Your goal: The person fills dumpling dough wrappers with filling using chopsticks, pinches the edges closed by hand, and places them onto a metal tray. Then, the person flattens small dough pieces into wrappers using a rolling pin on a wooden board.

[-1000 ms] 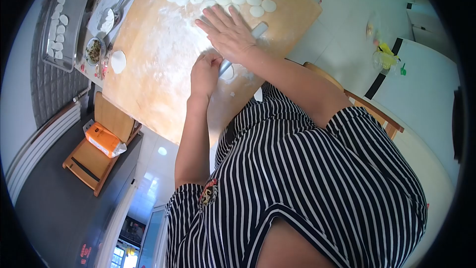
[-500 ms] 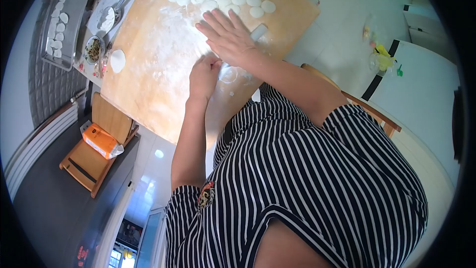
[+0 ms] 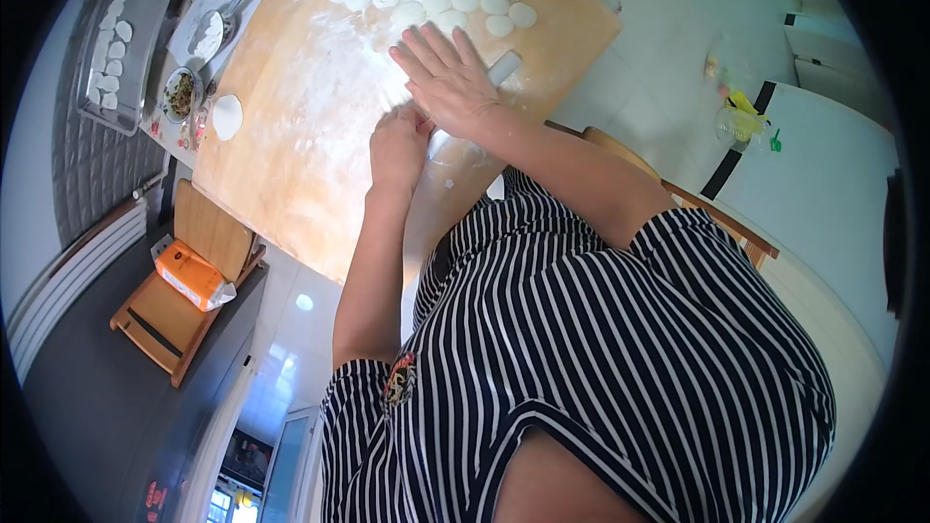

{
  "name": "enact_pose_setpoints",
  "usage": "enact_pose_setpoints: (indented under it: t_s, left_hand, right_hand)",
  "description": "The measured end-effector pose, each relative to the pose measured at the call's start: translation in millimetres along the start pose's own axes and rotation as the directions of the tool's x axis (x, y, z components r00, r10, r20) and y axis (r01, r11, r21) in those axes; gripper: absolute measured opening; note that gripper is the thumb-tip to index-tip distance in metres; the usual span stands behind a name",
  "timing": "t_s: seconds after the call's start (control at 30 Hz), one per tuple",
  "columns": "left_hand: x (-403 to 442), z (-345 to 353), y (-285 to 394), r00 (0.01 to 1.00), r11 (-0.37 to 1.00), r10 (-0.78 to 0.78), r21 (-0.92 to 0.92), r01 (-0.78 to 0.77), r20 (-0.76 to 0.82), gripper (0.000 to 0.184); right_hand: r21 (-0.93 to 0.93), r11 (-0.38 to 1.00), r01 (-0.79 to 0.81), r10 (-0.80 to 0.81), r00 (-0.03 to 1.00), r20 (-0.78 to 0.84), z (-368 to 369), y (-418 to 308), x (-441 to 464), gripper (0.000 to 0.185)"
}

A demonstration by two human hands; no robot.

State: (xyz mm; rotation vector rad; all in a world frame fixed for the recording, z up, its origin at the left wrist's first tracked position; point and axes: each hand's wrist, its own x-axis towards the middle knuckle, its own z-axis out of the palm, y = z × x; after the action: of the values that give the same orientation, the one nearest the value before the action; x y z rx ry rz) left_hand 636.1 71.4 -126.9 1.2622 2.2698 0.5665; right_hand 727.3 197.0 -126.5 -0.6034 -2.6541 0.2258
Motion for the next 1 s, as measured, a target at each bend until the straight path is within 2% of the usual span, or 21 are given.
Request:
enact_pose_setpoints:
  t_s: [0.03, 0.07, 0.13, 0.17, 0.23, 0.27, 0.3, 0.37, 0.4, 0.47, 0.57, 0.6, 0.67, 0.7, 0.77, 0.8, 0.83, 0.87, 0.9, 0.97, 1.0]
  left_hand:
    - [2.4, 1.8, -2.7, 0.993, 0.987, 0.11, 0.12, -0.104, -0.045, 0.026]
    - [-1.8, 3.0, -5.6, 0.993, 0.987, 0.112, 0.119, -0.106, -0.044, 0.026]
    - [-17.2, -0.8, -6.3, 0.994, 0.993, -0.106, -0.062, 0.104, -0.024, 0.018]
    - [-22.9, -4.0, -5.4, 0.995, 0.993, -0.099, -0.064, 0.097, -0.023, 0.018]
    - [-34.0, -7.6, -5.4, 0.94, 0.899, -0.312, -0.279, 0.338, 0.137, 0.019]
    - [-34.6, -9.1, -6.4, 0.91, 0.857, -0.342, -0.319, 0.404, 0.233, 0.022]
    - [-32.7, -9.2, -4.0, 0.91, 0.857, -0.344, -0.318, 0.405, 0.233, 0.022]
    - [-25.5, -8.4, 0.5, 0.95, 0.947, -0.268, -0.139, 0.291, 0.162, 0.026]
    - [-21.1, -5.9, -1.0, 0.948, 0.946, -0.273, -0.135, 0.296, 0.162, 0.026]
    - [-12.8, -0.2, -4.6, 0.999, 0.986, 0.008, 0.167, -0.001, -0.039, 0.023]
    - [-23.2, -7.1, -7.0, 0.999, 0.995, 0.034, 0.095, -0.031, -0.03, 0.023]
    - [-28.5, -7.0, -7.1, 0.999, 0.995, 0.039, 0.092, -0.035, -0.032, 0.023]
    - [-40.9, -4.5, -6.0, 0.964, 0.952, -0.266, -0.157, 0.263, 0.001, 0.02]
    - [-42.9, -8.7, -2.1, 0.964, 0.952, -0.265, -0.161, 0.261, -0.001, 0.02]
    - [-46.6, -17.5, 4.3, 0.9, 0.85, -0.384, -0.303, 0.431, 0.206, 0.02]
    - [-43.7, -17.2, 6.3, 0.9, 0.85, -0.384, -0.301, 0.432, 0.209, 0.02]
    - [-36.8, -15.2, 7.9, 0.945, 0.92, -0.305, -0.22, 0.324, 0.118, 0.022]
    - [-31.7, -12.5, 8.3, 0.976, 0.968, -0.216, -0.124, 0.219, 0.037, 0.025]
    - [-25.5, -8.7, 5.0, 0.975, 0.968, -0.219, -0.12, 0.222, 0.039, 0.025]
    - [-15.0, -3.0, -4.5, 0.998, 0.999, -0.013, 0.049, 0.016, -0.066, 0.025]
    - [-16.4, -5.1, -5.0, 0.998, 0.999, -0.036, 0.025, 0.037, -0.044, 0.025]
  right_hand:
    - [0.0, 1.0, 0.002, -0.002, 1.0, -0.002, -2.6, 1.3, -6.7, 0.049]
    - [0.01, 1.0, 0.023, -0.023, 1.0, 0.017, -11.6, 4.1, -22.5, 0.049]
    - [0.014, 0.999, 0.041, -0.042, 0.999, 0.035, -27.8, 10.7, -58.3, 0.05]
    - [0.027, 0.999, 0.033, -0.035, 0.995, 0.097, -34.9, 14.7, -78.1, 0.052]
    - [0.037, 0.999, 0.02, -0.026, 0.986, 0.163, -37.6, 16.8, -84.7, 0.053]
    - [-0.005, 0.999, 0.045, -0.044, 0.991, 0.128, -29.7, 16.9, -79.6, 0.055]
    - [-0.045, 0.997, 0.068, -0.064, 0.994, 0.093, -21.5, 14.5, -71.4, 0.057]
    - [-0.018, 0.999, 0.051, -0.05, 0.996, 0.072, -19.8, 3.7, -29.5, 0.055]
    - [-0.028, 0.999, 0.043, -0.042, 0.998, 0.039, -15.8, -1.2, -9.5, 0.054]
    - [-0.037, 0.999, 0.038, -0.038, 0.999, 0.006, -14.4, -4.1, -4.2, 0.054]
    - [0.071, 0.996, 0.057, -0.055, 0.998, -0.026, -25.3, 1.5, -40.5, 0.054]
    - [0.049, 0.997, 0.053, -0.056, 0.997, 0.055, -26.5, 8.6, -69.6, 0.054]
    - [0.021, 0.999, 0.049, -0.052, 0.989, 0.139, -36.8, 15.0, -93.5, 0.054]
    - [0.038, 0.999, 0.036, -0.043, 0.981, 0.188, -42.7, 16.6, -96.9, 0.054]
    - [0.057, 0.998, 0.013, -0.027, 0.97, 0.242, -40.0, 15.8, -94.0, 0.054]
    - [-0.007, 0.999, 0.034, -0.031, 0.978, 0.209, -31.0, 11.3, -74.8, 0.054]
    - [-0.071, 0.996, 0.054, -0.041, 0.984, 0.175, -22.0, 7.2, -54.7, 0.054]
    - [-0.065, 0.997, 0.053, -0.041, 0.983, 0.177, -14.9, 2.1, -34.4, 0.054]
    - [-0.036, 0.998, 0.048, -0.044, 0.994, 0.097, -9.2, -2.9, -12.8, 0.054]
    - [-0.005, 0.999, 0.05, -0.05, 0.999, 0.013, -7.8, -5.6, -6.0, 0.053]
    - [0.025, 0.999, 0.042, -0.043, 0.999, 0.034, -12.3, -5.4, -13.3, 0.052]
